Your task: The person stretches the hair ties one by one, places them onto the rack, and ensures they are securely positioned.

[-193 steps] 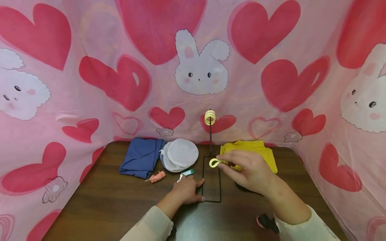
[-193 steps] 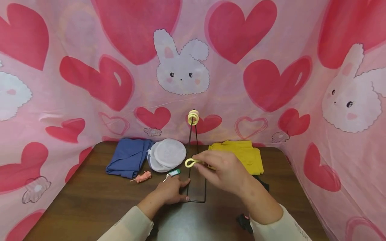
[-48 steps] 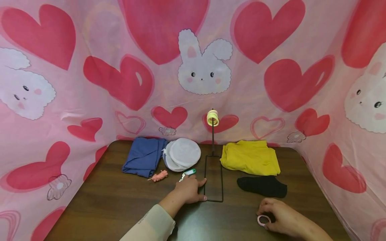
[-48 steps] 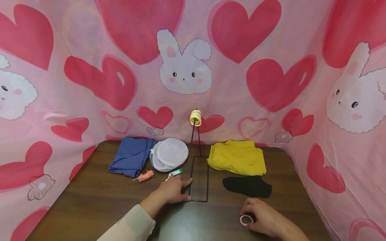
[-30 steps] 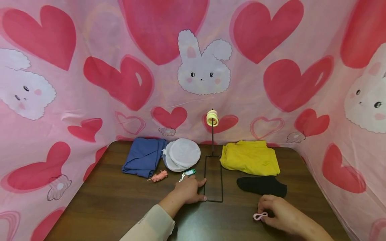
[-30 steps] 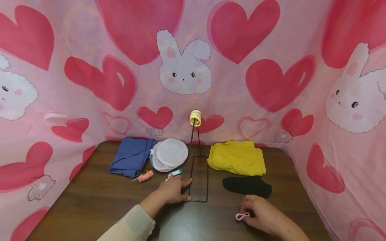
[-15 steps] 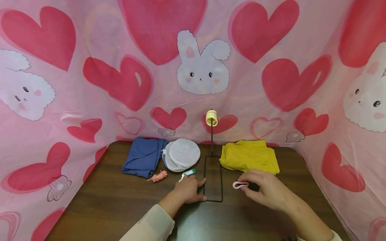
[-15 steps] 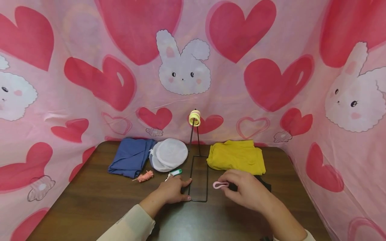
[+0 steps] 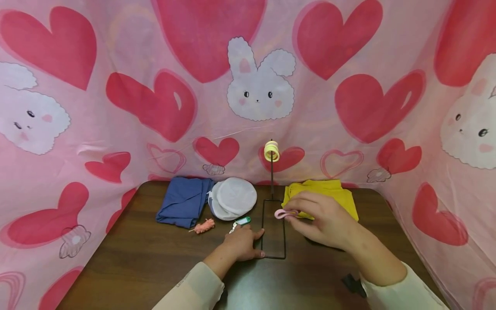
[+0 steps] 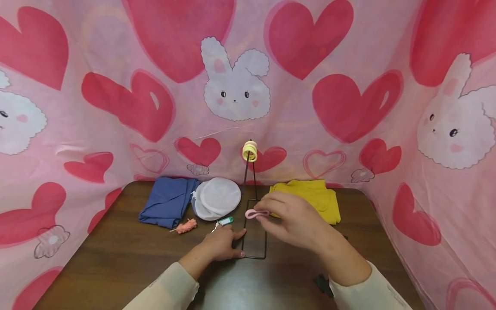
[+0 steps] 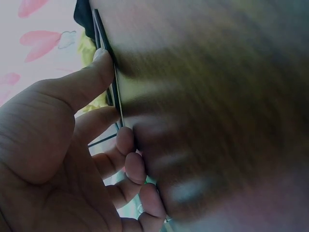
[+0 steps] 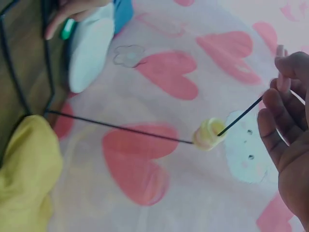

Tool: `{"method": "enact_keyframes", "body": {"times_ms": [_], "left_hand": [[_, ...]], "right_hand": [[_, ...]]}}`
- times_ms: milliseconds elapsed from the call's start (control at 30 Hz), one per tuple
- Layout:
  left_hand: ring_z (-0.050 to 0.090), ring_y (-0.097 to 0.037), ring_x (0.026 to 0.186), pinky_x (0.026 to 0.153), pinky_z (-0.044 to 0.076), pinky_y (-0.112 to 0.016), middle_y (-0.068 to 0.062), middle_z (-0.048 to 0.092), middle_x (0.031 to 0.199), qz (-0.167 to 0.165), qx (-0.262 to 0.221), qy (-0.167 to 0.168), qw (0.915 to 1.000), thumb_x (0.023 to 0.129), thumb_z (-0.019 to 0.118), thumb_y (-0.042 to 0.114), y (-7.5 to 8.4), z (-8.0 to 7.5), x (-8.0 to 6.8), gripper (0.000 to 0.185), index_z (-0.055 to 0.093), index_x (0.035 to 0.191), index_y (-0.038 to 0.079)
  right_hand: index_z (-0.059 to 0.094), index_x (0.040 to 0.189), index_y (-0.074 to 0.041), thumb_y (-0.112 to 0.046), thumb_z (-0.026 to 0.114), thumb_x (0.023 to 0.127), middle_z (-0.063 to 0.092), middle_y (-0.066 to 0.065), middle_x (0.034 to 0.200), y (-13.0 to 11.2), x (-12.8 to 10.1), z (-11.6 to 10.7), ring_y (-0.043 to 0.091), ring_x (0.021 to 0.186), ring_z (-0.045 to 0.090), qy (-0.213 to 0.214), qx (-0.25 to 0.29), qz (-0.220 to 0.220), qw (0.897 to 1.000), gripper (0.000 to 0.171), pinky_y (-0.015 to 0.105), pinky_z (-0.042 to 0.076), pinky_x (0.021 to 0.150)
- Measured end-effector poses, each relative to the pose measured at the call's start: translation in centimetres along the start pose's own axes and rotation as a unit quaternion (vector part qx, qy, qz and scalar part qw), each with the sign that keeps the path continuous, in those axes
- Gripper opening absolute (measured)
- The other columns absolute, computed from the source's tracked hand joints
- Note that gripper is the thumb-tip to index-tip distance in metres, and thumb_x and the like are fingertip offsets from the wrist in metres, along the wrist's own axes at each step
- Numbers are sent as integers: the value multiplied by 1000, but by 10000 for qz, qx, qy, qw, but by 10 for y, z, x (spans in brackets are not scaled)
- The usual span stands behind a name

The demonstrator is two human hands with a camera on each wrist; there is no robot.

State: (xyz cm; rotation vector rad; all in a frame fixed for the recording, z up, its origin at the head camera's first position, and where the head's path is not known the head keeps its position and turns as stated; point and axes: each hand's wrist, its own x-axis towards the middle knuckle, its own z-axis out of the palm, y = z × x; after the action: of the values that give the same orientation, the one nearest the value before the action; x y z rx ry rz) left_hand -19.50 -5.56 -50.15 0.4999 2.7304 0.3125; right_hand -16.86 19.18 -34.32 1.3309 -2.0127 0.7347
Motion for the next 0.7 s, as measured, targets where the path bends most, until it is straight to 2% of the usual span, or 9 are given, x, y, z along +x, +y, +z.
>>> {"method": "enact_keyframes", "body": {"times_ms": [300, 700], "left_hand": [[47, -39, 135, 92, 47, -69, -9, 55, 148, -9, 24, 13, 10000, 81, 79, 64, 0, 0, -1, 75, 55, 149, 43], [47, -39, 135, 92, 47, -69, -9, 55, 147, 3, 17, -22, 10000, 81, 79, 65, 0, -1, -1, 76, 54, 150, 44]], "right_hand": [[77, 104, -6, -33, 69, 100, 72, 2, 99, -5, 27, -1, 11, 78, 66, 582, 1, -183, 9981, 29, 20, 57, 75], [78, 106, -9, -40, 67, 101, 74, 0, 103, 15, 32, 5, 14, 88, 66, 550, -350, 330, 9973, 34, 21, 55, 80]]}}
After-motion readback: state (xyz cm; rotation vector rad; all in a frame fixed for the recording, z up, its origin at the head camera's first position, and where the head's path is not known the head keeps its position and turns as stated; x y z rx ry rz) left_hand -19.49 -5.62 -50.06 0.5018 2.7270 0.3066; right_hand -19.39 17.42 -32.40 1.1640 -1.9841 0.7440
